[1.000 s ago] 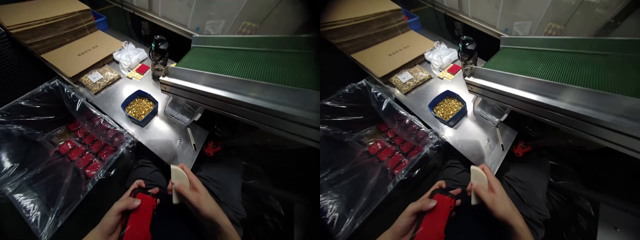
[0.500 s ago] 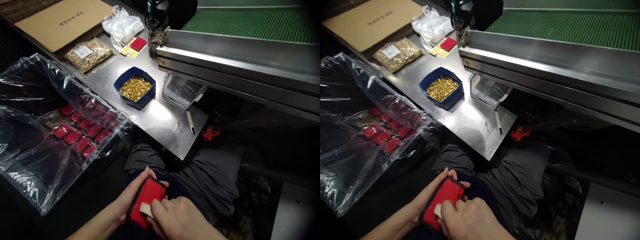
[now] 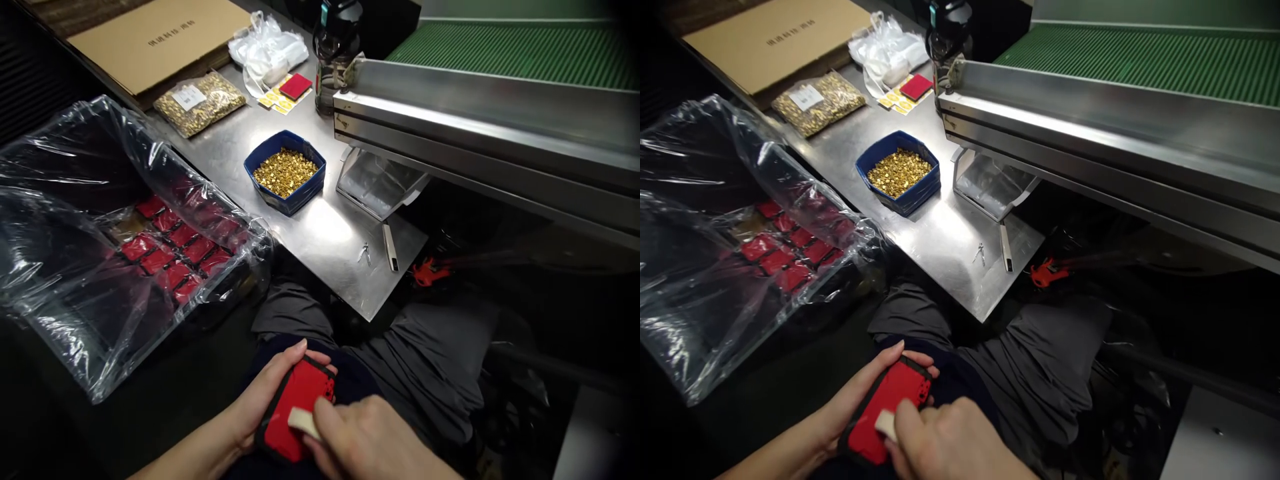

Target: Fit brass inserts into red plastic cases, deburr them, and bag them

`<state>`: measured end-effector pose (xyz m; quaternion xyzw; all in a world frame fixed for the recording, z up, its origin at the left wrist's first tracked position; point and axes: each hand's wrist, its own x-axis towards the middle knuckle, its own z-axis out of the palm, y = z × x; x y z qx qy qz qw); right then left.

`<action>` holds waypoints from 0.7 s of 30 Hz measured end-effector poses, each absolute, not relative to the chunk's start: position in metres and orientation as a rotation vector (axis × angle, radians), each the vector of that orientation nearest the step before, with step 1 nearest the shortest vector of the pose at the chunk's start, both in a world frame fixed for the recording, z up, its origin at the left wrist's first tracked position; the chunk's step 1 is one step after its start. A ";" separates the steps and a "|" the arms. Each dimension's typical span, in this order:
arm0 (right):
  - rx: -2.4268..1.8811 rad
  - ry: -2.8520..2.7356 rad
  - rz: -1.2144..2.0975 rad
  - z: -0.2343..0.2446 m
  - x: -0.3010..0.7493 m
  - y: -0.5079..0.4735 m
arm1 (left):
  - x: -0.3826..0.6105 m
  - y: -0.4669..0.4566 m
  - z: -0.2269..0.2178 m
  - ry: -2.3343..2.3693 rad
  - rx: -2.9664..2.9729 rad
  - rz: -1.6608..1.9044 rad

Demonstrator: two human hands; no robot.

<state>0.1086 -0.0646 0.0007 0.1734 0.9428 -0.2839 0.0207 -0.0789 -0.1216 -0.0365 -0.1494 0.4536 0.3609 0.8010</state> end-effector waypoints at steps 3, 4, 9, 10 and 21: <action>0.588 2.815 -0.956 0.001 0.107 -0.067 | -0.079 -0.122 -0.035 0.984 -0.325 0.762; 0.573 2.822 -0.942 0.001 0.106 -0.068 | -0.079 -0.122 -0.035 0.978 -0.323 0.757; 0.642 2.797 -0.941 0.003 0.099 -0.069 | -0.079 -0.121 -0.040 0.946 -0.354 0.757; 0.653 2.780 -0.947 0.004 0.098 -0.069 | -0.079 -0.121 -0.041 0.949 -0.356 0.753; 0.674 2.652 -0.974 0.012 0.099 -0.063 | -0.082 -0.118 -0.037 1.036 -0.332 0.715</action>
